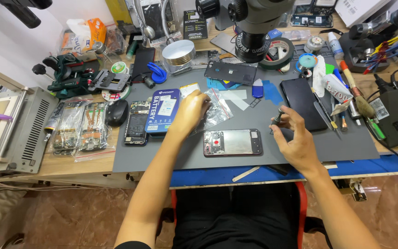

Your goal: The person applies adhesive from a tube onto the back cover of a smartphone. They then place the cover aside and use a screwdriver to remove screws from the disassembled phone body on the workbench.

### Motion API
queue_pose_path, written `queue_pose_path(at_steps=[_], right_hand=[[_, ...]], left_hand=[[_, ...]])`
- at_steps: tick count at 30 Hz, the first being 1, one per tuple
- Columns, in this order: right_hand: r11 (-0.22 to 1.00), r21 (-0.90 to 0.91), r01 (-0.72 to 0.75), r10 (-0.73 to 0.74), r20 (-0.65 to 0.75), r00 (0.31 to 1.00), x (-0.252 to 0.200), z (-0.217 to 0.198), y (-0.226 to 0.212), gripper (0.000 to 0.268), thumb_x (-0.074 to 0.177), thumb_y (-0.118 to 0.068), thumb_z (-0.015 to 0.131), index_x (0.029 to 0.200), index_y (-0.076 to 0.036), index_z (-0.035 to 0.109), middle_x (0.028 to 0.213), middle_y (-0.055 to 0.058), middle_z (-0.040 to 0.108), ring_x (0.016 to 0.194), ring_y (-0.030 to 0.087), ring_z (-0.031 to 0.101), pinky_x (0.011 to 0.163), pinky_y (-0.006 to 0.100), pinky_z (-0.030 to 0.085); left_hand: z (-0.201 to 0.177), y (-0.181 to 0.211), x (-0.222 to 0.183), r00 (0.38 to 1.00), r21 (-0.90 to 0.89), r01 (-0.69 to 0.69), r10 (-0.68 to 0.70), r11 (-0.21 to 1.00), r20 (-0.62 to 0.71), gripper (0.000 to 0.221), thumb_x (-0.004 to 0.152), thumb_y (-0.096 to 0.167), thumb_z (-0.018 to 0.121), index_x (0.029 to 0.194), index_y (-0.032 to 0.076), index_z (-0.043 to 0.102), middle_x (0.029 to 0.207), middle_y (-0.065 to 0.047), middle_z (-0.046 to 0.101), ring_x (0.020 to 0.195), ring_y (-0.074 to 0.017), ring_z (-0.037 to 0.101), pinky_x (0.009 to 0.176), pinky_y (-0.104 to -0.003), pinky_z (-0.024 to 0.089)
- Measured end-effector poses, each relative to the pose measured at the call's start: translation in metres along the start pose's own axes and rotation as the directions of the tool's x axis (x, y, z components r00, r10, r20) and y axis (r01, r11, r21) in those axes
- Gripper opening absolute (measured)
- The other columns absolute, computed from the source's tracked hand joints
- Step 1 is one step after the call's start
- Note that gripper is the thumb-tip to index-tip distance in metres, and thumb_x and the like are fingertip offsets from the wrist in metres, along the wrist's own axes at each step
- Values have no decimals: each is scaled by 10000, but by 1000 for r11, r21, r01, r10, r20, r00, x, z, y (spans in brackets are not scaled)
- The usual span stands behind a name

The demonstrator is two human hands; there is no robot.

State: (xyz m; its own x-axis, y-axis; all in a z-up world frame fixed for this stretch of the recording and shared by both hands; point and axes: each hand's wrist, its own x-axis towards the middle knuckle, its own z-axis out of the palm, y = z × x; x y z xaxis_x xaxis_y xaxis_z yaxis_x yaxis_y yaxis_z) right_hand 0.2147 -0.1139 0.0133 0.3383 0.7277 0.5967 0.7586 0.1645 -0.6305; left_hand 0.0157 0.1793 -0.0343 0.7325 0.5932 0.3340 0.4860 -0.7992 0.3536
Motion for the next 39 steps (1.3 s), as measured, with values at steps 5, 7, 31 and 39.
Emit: queue_pose_path(at_steps=[5, 7, 31, 39], right_hand=[[999, 29, -15, 15, 0, 1000, 1, 3, 5, 586, 1006, 32, 657, 1525, -43, 395, 1096, 167, 735, 938, 314, 766, 895, 455, 618], [999, 41, -18, 18, -1, 1000, 0, 4, 8, 584, 1009, 26, 653, 1527, -47, 392, 1094, 164, 735, 931, 311, 766, 890, 454, 619], [998, 47, -39, 38, 24, 999, -5, 4, 14, 578, 1043, -9, 601, 1554, -78, 340, 1122, 135, 715, 926, 270, 758, 911, 443, 618], [998, 49, -33, 32, 27, 999, -5, 5, 16, 585, 1042, 6, 596, 1557, -75, 329, 1125, 142, 709, 932, 273, 757, 906, 434, 622]], left_hand=[[14, -10, 12, 998, 90, -37, 32, 995, 47, 62, 910, 155, 749, 971, 148, 740, 919, -72, 666, 875, -349, 754, 790, -455, 627], [13, -10, 15, 998, 103, -44, 39, 994, 53, 48, 910, 153, 751, 952, 139, 732, 901, -71, 659, 861, -353, 755, 778, -455, 628], [-11, 11, 9, 978, 31, -5, -1, 1000, 208, 119, 925, 161, 744, 1009, 77, 732, 969, -122, 680, 959, -373, 748, 830, -476, 632], [-30, 24, 0, 981, -139, 90, -63, 986, 183, 115, 928, 168, 725, 1005, 83, 712, 947, -140, 676, 972, -389, 733, 836, -473, 606]])
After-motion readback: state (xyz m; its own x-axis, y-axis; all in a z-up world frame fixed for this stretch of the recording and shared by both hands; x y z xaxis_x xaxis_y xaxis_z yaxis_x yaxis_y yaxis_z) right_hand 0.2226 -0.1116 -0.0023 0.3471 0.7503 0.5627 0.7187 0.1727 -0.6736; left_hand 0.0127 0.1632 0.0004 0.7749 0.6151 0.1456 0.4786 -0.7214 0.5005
